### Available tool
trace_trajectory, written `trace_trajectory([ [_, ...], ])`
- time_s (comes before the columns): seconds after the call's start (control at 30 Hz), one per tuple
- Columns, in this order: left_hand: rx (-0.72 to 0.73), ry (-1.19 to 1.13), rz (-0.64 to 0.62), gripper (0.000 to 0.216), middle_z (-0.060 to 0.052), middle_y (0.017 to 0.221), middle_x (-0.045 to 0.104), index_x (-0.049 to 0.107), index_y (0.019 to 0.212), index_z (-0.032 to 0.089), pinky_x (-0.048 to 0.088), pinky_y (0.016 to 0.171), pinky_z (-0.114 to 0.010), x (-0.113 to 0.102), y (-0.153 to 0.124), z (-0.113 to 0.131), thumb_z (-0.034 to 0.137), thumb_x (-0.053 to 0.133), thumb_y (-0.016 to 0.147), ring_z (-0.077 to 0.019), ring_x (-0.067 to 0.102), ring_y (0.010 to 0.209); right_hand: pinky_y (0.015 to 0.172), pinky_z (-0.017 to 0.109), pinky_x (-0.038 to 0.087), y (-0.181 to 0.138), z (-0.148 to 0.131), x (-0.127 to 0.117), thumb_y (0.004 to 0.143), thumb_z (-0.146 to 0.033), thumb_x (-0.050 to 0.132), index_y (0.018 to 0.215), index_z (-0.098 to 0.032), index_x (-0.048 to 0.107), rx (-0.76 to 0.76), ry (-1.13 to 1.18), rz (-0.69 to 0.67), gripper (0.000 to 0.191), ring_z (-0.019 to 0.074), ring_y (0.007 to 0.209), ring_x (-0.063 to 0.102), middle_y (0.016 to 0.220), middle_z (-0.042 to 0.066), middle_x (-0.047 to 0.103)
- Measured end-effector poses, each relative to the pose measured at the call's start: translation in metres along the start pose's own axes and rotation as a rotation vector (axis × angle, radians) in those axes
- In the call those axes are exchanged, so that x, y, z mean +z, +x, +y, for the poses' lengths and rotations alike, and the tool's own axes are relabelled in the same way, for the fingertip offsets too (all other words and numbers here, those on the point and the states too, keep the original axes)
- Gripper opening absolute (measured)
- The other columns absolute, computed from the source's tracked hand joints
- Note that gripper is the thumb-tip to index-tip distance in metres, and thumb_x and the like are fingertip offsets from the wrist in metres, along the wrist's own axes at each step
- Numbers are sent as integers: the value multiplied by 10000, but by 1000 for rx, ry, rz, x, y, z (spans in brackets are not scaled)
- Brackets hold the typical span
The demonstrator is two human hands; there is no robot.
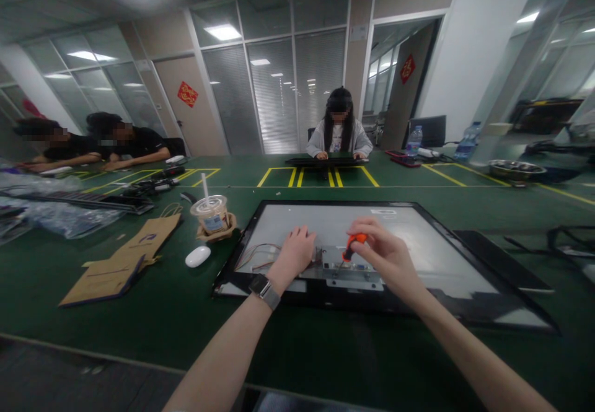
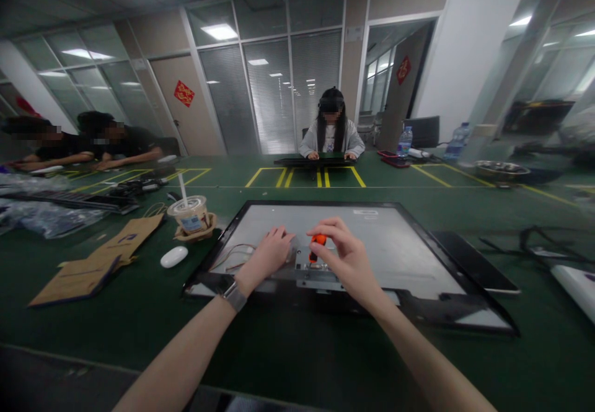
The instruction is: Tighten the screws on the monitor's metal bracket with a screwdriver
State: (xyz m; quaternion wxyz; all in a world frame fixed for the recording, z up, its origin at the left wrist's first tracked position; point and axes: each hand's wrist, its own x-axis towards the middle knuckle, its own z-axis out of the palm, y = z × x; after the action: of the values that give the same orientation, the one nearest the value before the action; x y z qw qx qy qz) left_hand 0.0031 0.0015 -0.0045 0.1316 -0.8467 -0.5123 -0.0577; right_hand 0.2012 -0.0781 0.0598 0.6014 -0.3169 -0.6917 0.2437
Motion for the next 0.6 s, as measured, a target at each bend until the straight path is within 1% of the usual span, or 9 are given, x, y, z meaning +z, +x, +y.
trace_trajectory([
  [0.07,4,-4,4,305,-130,1166,548,581,1209,181,473,867,-381,1,0,0,173,424,948,-260,530,1043,739,321,560,1,0,0,829,-270,696,898,-244,746,5,0,15,89,193,846,645,893,44,632],
  [0.13,1,-10,0,303,-128,1163,549,582,1207,183,474,865,-379,1,0,0,174,427,947,-261,529,1041,751,333,566,1,1,-2,860,-275,661,961,-243,747,22,-6,7,136,198,848,665,906,51,667],
  [0.27,-11,-11,-21,302,-129,1175,544,580,1207,190,471,875,-377,-3,0,1,166,432,945,-254,526,1047,827,379,581,-1,3,-3,922,-288,579,1120,-241,704,59,4,-27,239,219,934,710,1027,75,741],
  [0.43,-11,-18,-45,300,-137,1180,545,581,1206,184,466,884,-381,-8,0,2,166,429,947,-257,523,1067,927,410,567,-3,1,-2,960,-269,509,1218,-262,657,60,7,-47,297,219,1055,705,1112,73,753],
  [0.5,-14,-17,-48,306,-137,1177,549,581,1207,185,466,879,-375,-9,0,2,161,422,947,-254,524,1062,924,422,568,-3,0,-1,957,-266,512,1210,-260,664,45,-1,-41,295,228,1058,703,1106,78,755],
  [0.6,-13,-12,-42,316,-137,1183,551,580,1211,182,465,873,-371,-9,-1,3,155,409,946,-254,525,1057,842,395,587,-2,0,0,905,-264,598,1068,-246,731,-6,-57,3,211,231,968,704,1029,82,741],
])
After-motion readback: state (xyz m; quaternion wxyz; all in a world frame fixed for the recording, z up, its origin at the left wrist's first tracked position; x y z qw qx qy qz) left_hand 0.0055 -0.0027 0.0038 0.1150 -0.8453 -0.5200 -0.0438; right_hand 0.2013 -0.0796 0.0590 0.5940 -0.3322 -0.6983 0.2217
